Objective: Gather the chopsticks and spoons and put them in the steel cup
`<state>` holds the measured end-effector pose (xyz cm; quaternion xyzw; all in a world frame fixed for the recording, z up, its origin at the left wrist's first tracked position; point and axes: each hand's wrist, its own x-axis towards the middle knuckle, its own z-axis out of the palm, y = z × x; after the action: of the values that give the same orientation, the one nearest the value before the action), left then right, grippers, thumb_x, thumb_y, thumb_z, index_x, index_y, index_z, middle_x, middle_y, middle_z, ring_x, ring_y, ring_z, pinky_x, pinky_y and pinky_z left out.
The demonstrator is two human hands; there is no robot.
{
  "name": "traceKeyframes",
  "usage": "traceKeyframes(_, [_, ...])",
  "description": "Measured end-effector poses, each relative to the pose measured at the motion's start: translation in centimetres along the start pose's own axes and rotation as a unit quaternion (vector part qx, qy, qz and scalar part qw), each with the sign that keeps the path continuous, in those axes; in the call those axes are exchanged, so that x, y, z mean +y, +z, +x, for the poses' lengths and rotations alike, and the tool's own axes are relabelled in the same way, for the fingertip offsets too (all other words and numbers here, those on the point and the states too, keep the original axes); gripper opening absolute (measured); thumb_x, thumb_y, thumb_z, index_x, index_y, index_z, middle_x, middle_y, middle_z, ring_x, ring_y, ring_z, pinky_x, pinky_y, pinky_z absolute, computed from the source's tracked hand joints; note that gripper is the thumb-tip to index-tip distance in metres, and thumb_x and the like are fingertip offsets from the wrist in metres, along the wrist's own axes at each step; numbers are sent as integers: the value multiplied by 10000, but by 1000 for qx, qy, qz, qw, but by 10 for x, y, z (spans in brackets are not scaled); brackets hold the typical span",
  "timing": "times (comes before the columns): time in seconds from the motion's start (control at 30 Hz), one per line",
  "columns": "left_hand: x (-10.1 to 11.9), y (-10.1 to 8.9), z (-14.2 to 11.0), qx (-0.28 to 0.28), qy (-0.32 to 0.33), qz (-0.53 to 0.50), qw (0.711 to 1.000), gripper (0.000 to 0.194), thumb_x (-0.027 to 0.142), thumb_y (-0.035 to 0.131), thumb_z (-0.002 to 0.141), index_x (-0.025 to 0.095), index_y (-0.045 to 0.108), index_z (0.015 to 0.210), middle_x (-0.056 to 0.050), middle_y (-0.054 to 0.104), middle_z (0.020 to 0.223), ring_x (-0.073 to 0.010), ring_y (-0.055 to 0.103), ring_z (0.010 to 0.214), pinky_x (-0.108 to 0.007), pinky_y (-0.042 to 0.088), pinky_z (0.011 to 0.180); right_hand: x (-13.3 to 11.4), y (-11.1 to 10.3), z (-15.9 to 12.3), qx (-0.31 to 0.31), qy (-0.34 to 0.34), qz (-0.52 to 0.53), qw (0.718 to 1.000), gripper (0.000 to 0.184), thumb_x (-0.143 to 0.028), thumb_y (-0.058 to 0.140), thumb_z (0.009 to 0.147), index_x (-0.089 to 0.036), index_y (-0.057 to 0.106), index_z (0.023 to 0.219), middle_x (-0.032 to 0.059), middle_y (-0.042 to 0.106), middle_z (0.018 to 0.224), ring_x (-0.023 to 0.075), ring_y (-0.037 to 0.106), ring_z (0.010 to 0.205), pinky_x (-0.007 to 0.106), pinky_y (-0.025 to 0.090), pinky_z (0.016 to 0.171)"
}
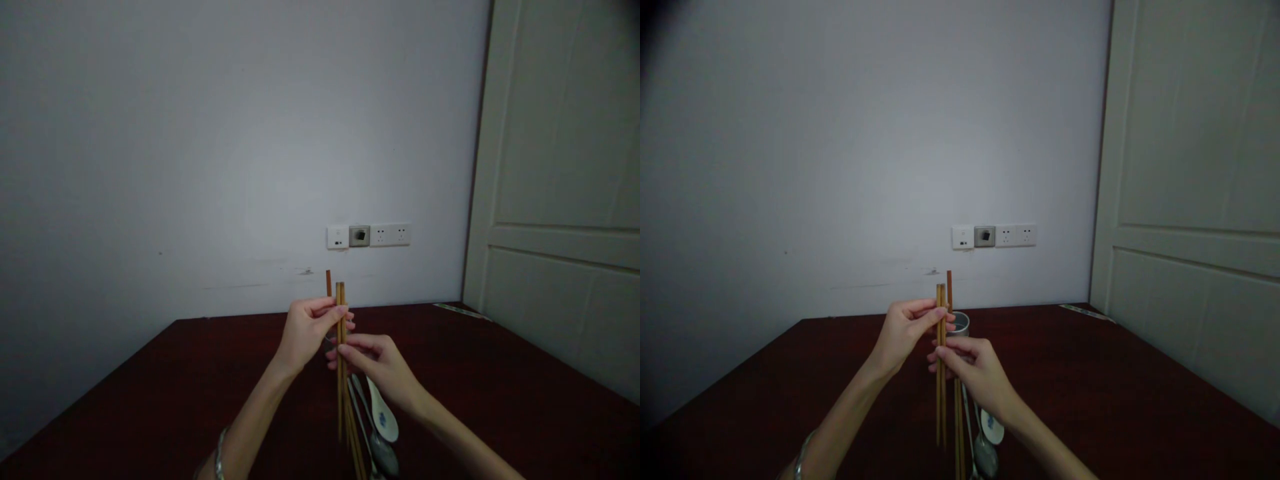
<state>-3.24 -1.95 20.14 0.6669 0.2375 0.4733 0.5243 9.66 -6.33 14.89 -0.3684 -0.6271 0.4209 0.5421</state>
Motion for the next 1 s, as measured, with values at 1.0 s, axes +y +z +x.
traceKeyframes(1.0, [-6, 2, -2, -22, -4, -25, 999, 262, 299, 641, 693, 79, 651, 836, -115, 676, 796, -170, 639, 655, -256, 520, 565, -3, -6, -6, -19, 1, -44, 999, 342, -436, 561, 742, -133, 699, 819, 88, 687, 737, 183, 647, 694, 280, 514, 597])
